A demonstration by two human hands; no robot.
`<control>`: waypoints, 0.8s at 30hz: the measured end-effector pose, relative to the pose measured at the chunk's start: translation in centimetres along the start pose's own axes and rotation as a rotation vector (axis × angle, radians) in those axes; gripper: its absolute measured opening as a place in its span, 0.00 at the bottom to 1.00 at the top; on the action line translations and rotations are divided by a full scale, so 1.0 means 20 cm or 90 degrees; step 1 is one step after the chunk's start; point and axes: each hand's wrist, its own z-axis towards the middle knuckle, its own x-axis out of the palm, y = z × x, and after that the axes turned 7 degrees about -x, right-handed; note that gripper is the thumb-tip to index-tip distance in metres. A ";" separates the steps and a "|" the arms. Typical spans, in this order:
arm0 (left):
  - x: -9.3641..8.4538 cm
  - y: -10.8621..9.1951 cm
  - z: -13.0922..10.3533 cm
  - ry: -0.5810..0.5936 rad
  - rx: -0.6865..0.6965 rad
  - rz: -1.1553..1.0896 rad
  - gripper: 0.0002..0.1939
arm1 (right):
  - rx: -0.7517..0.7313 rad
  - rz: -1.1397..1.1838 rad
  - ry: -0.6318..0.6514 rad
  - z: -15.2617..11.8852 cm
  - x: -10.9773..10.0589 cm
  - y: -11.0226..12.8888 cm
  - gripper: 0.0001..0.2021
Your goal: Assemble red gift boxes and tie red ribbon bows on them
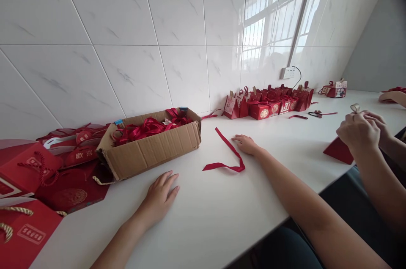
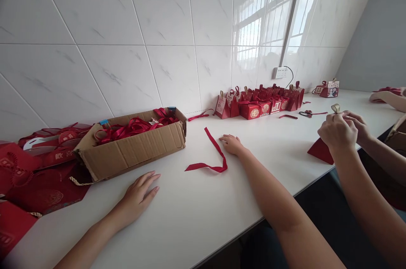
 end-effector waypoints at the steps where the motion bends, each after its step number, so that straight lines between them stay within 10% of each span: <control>1: 0.00 0.00 0.00 -0.001 0.001 -0.002 0.22 | 0.002 0.000 0.001 0.00 0.00 0.00 0.18; 12: -0.01 -0.02 -0.01 0.026 -0.029 -0.072 0.22 | 0.016 0.080 -0.007 -0.03 -0.03 0.06 0.19; 18: -0.07 -0.03 0.03 -0.014 -0.263 -0.703 0.12 | 0.056 0.228 -0.108 -0.01 0.02 0.03 0.16; 24: -0.28 0.11 0.07 -0.144 -0.375 -0.999 0.14 | 0.187 0.444 -0.354 0.01 -0.03 -0.10 0.14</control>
